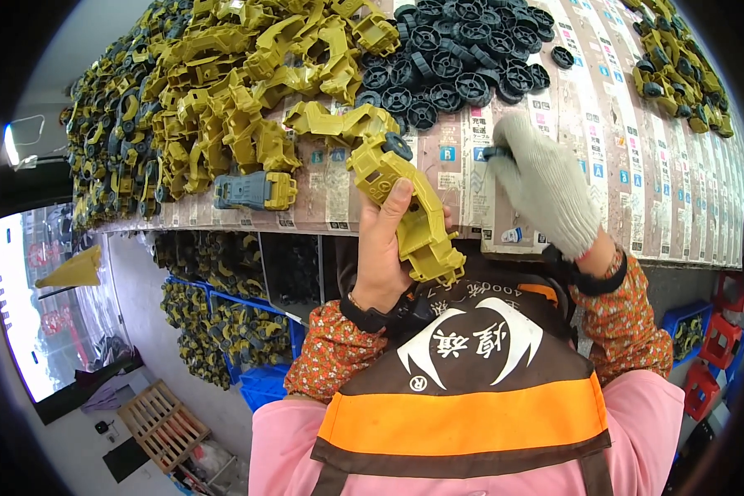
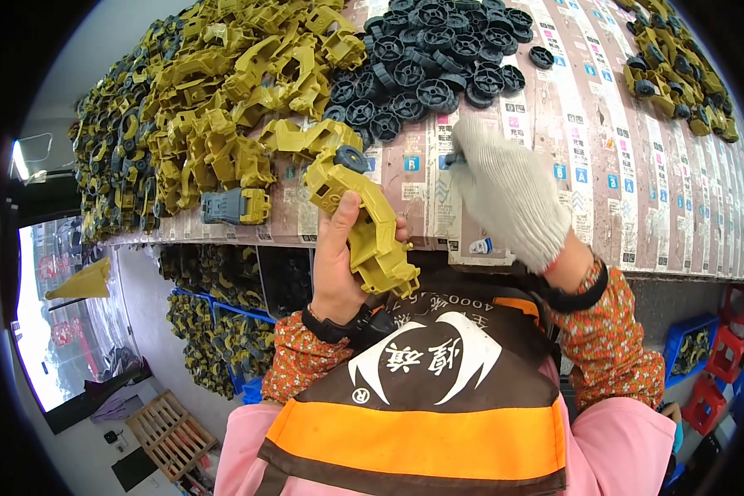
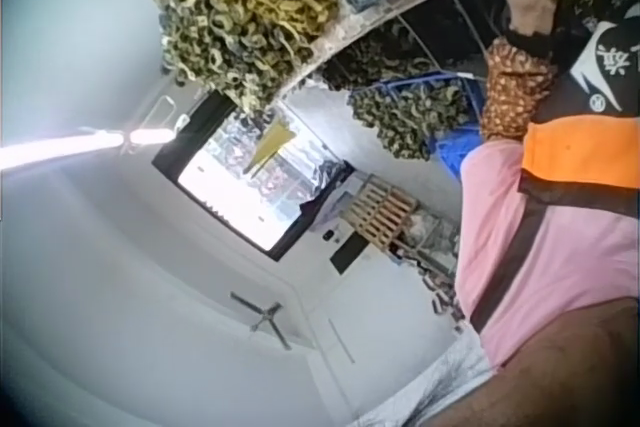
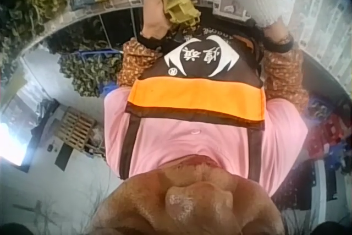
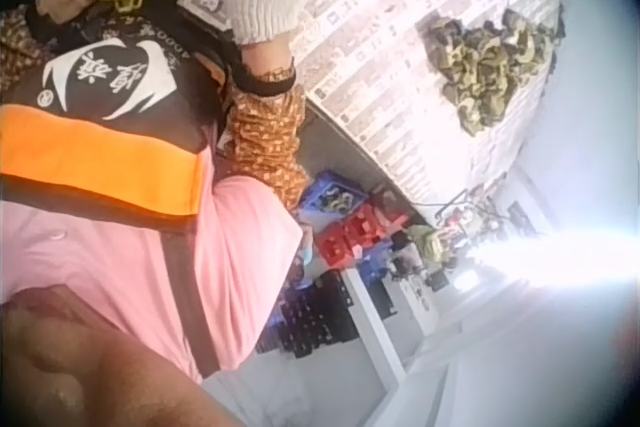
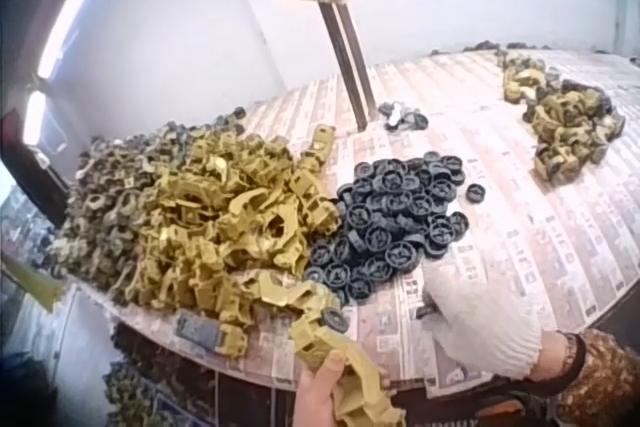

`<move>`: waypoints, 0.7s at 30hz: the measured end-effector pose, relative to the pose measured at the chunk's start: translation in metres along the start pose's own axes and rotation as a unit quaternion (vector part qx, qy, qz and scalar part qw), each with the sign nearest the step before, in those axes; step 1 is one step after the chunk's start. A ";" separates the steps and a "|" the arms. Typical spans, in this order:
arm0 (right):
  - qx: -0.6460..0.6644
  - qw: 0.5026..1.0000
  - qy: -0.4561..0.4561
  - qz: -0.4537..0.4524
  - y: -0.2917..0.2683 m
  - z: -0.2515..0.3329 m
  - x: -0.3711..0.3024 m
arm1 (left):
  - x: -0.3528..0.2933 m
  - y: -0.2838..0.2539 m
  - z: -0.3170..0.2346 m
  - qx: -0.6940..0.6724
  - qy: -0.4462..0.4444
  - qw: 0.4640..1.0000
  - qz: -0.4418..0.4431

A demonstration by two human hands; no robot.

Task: Assembling plastic toy vehicle components at a factory workstation.

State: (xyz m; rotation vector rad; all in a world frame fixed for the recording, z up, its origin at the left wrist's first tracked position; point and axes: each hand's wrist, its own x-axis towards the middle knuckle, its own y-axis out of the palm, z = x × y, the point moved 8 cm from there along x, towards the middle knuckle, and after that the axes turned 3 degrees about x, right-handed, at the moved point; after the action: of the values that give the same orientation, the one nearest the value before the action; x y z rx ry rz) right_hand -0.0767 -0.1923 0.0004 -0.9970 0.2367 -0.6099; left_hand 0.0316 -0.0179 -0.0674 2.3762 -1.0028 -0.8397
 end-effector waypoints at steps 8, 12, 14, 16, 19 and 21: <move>0.315 0.949 0.022 0.021 0.012 0.034 -0.054 | 0.000 0.012 -0.008 0.008 0.056 0.998 -0.012; 0.313 0.949 0.016 0.012 0.015 0.038 -0.060 | 0.001 0.015 -0.009 0.018 0.092 0.995 -0.020; 0.330 0.944 0.018 0.006 0.017 0.037 -0.061 | 0.000 0.015 -0.008 0.038 0.099 0.994 -0.011; 0.325 0.945 0.021 0.007 0.017 0.037 -0.063 | 0.000 0.015 -0.008 0.057 0.107 0.993 -0.004; 0.328 0.944 0.026 0.008 0.017 0.038 -0.067 | -0.001 0.015 -0.012 0.073 0.146 0.987 -0.006; 0.334 0.942 0.029 0.007 0.016 0.039 -0.069 | -0.004 0.012 -0.016 0.091 0.181 0.979 -0.025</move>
State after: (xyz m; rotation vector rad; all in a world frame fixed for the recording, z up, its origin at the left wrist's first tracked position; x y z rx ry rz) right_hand -0.1087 -0.1184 0.0020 -0.3198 0.0734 -0.6446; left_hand 0.0342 -0.0203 -0.0478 2.5908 -0.9054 -0.3201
